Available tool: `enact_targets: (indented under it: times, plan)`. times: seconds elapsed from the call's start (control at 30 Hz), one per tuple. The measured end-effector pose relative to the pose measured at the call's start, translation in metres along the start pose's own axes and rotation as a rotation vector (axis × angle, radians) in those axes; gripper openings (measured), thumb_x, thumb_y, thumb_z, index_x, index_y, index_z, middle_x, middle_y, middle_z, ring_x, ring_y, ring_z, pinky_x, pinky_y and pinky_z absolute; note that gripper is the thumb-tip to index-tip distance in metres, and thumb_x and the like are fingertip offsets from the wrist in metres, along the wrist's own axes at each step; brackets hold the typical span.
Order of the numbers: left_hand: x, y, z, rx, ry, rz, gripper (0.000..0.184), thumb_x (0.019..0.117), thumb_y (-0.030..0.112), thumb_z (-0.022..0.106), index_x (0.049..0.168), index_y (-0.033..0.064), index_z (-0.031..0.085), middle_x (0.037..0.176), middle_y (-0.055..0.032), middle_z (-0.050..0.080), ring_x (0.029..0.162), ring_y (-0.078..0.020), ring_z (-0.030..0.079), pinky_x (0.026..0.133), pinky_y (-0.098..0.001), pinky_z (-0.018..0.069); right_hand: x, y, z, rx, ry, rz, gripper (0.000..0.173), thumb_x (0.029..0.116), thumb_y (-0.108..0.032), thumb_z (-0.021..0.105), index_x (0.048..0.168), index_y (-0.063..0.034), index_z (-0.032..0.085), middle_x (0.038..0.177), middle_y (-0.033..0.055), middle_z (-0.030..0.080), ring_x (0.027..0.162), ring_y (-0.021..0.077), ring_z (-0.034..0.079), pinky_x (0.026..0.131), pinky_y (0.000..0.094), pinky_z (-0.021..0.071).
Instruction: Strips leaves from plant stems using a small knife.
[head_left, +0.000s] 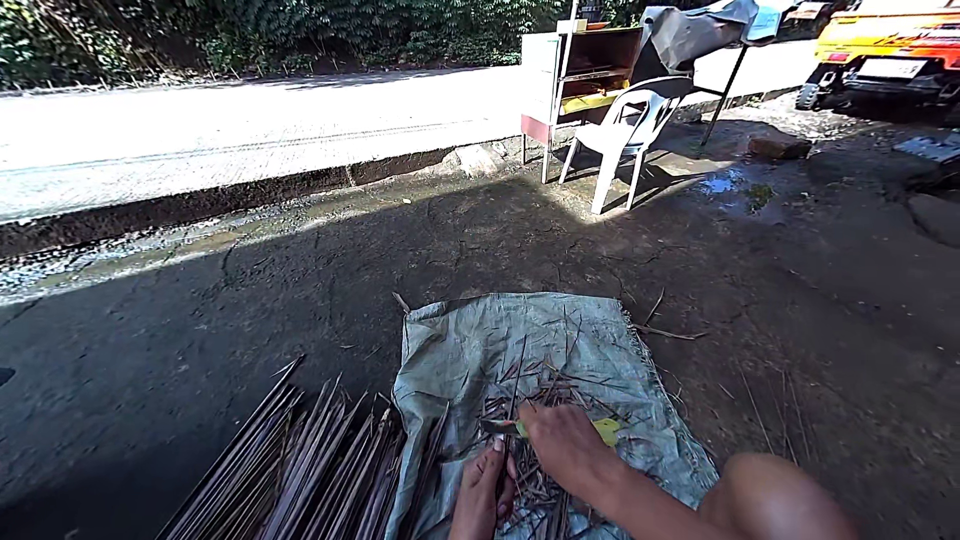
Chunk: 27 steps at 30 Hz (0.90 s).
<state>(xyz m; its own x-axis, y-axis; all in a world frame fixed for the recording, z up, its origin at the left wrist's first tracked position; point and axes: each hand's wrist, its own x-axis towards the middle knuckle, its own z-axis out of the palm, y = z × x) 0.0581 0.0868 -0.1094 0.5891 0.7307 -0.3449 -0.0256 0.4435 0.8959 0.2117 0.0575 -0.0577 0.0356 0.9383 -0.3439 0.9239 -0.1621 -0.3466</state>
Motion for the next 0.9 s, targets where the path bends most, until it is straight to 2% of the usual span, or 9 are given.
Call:
enact_targets:
  times: [0.13,0.33,0.43,0.53,0.6,0.63,0.73,0.77,0.9]
  plan:
    - [0.0,-0.002,0.005,0.128,0.016,0.035,0.042,0.1103,0.011,0.022,0.08,0.0121,0.051,0.051,0.012,0.043,0.041,0.0051,0.037,0.043,-0.0116,0.0327,0.006,0.0,0.0,-0.013,-0.02,0.037,0.025,0.1052,0.0,0.041,0.119,0.0078,0.06,0.106,0.0277,0.069,0.099,0.0444,0.07,0.082,0.0556,0.0539]
    - [-0.004,0.0,0.008,0.216,-0.017,0.002,0.042,0.11,0.011,0.024,0.077,0.0132,0.05,0.051,0.012,0.041,0.041,0.0044,0.035,0.043,-0.0127,0.0315,0.037,0.045,-0.033,0.059,0.058,0.388,0.03,0.1061,-0.001,0.04,0.131,0.0053,0.056,0.121,0.0282,0.067,0.116,0.045,0.065,0.094,0.0578,0.0508]
    - [-0.006,0.0,0.005,0.2,-0.019,0.012,0.043,0.1099,0.011,0.023,0.077,0.0128,0.051,0.05,0.0117,0.042,0.041,0.0043,0.036,0.043,-0.0128,0.0324,0.038,0.057,-0.042,0.078,0.103,0.451,0.03,0.1068,-0.003,0.04,0.131,0.0042,0.056,0.121,0.0269,0.067,0.117,0.0441,0.065,0.094,0.0569,0.0507]
    - [-0.006,0.001,0.0,0.175,-0.013,0.025,0.044,0.1096,0.013,0.023,0.078,0.013,0.053,0.049,0.0118,0.044,0.04,0.0041,0.037,0.043,-0.0129,0.034,0.03,0.047,-0.042,0.106,0.095,0.409,0.03,0.1074,-0.006,0.041,0.132,0.0031,0.056,0.12,0.0269,0.068,0.116,0.0435,0.065,0.095,0.0566,0.0504]
    - [-0.007,0.002,-0.001,0.145,-0.003,0.03,0.046,0.1097,0.013,0.022,0.078,0.0126,0.054,0.048,0.0118,0.045,0.04,0.0042,0.038,0.043,-0.0126,0.0341,0.018,0.031,-0.033,0.114,0.072,0.298,0.03,0.1074,-0.008,0.044,0.133,0.0028,0.056,0.118,0.0271,0.068,0.113,0.0443,0.066,0.094,0.058,0.0502]
    - [-0.006,0.002,-0.001,0.112,-0.006,0.03,0.046,0.1095,0.013,0.02,0.078,0.0124,0.054,0.048,0.0117,0.045,0.04,0.0042,0.039,0.043,-0.0125,0.0344,0.012,0.023,-0.022,0.107,0.092,0.215,0.029,0.1056,-0.006,0.047,0.131,0.0034,0.058,0.114,0.0271,0.069,0.108,0.0452,0.068,0.09,0.0589,0.0516]
    - [-0.003,0.001,-0.004,-0.098,-0.069,0.003,0.05,0.1104,0.018,0.016,0.078,0.0144,0.054,0.046,0.0115,0.045,0.039,0.0038,0.041,0.043,-0.0127,0.0359,0.001,0.008,0.016,0.067,0.247,-0.005,0.021,0.0986,-0.002,0.056,0.116,0.0032,0.067,0.094,0.0235,0.073,0.084,0.0425,0.073,0.071,0.0553,0.0565]
    - [-0.003,0.0,-0.004,-0.174,-0.098,-0.011,0.051,0.1105,0.019,0.015,0.077,0.016,0.054,0.046,0.012,0.045,0.038,0.0039,0.041,0.042,-0.0126,0.036,0.001,0.007,0.023,0.051,0.29,-0.032,0.018,0.0979,-0.001,0.056,0.111,0.0034,0.068,0.09,0.0225,0.073,0.079,0.041,0.073,0.067,0.0532,0.057]
    - [-0.003,0.001,-0.001,-0.31,-0.116,-0.05,0.053,0.1109,0.021,0.014,0.076,0.0167,0.053,0.046,0.0121,0.043,0.038,0.0033,0.041,0.042,-0.0129,0.0364,0.01,0.013,0.015,-0.005,0.308,0.04,0.019,0.1004,0.001,0.05,0.11,0.0052,0.065,0.092,0.0234,0.072,0.081,0.0408,0.073,0.068,0.0516,0.0573]
